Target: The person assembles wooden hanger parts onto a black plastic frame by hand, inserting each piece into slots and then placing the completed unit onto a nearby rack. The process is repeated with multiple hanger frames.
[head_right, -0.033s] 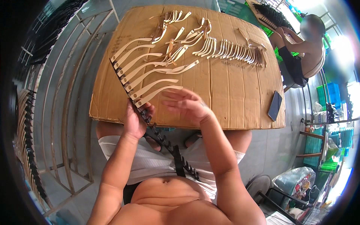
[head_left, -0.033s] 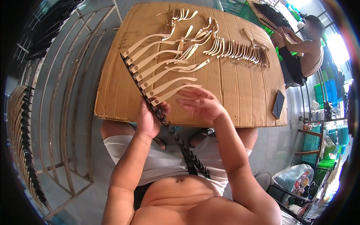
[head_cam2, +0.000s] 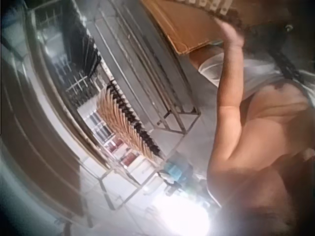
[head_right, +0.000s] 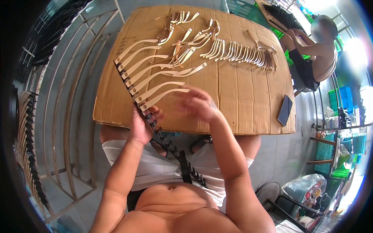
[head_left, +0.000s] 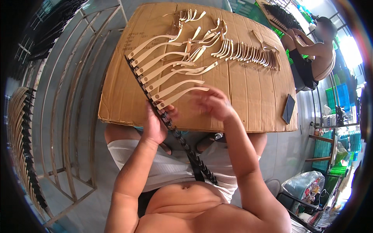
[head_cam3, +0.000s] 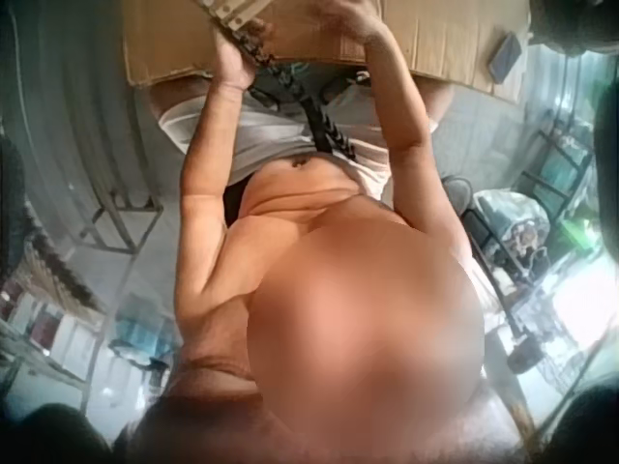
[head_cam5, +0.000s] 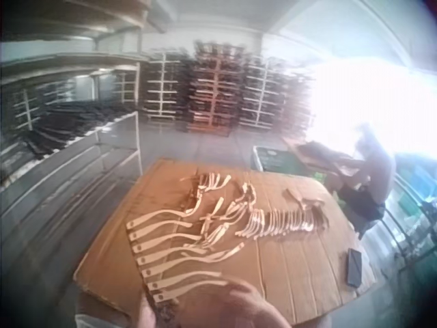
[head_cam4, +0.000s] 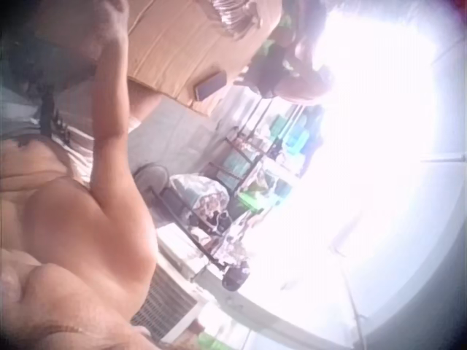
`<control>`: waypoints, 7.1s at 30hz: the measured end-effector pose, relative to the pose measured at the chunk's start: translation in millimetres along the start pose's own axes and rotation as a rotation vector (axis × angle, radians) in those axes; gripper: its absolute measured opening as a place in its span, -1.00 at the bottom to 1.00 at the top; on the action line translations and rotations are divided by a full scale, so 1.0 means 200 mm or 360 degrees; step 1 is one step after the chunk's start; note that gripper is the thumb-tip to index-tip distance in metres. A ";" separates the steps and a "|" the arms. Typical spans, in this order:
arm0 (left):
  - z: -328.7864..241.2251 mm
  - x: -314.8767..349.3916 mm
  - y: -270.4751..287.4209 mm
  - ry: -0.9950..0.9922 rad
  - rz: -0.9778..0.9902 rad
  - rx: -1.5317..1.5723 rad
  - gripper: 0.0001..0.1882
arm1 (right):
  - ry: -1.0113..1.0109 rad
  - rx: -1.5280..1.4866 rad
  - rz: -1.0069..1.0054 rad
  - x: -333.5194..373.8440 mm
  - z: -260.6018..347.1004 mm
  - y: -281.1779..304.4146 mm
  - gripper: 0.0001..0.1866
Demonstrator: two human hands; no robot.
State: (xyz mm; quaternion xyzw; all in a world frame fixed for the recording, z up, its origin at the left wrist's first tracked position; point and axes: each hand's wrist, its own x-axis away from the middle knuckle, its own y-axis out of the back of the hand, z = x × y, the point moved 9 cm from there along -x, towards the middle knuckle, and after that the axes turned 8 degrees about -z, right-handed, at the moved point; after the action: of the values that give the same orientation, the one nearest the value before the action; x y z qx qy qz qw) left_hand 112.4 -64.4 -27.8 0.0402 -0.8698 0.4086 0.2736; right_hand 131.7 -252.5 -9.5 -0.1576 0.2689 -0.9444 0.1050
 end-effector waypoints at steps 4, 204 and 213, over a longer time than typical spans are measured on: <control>0.09 0.05 -0.01 0.0156 -0.0082 0.0112 -0.54 | 0.1093 0.1978 -0.0543 -0.20 0.42 0.10 -0.63; 0.20 0.30 0.17 0.0125 -0.0352 0.0282 -0.62 | 0.0662 0.1214 -0.0908 0.25 0.25 0.17 -0.86; 0.23 0.25 0.22 0.0037 -0.0105 0.0208 -0.47 | 0.0594 0.1227 -0.1106 0.23 0.15 0.25 -0.78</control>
State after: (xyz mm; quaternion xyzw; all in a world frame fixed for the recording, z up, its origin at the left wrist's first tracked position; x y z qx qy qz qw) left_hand 37.6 -61.1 -56.7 0.0819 -0.8361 0.4558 0.2939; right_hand 105.9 -321.0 -0.8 -0.0172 -0.1502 -0.9654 -0.2123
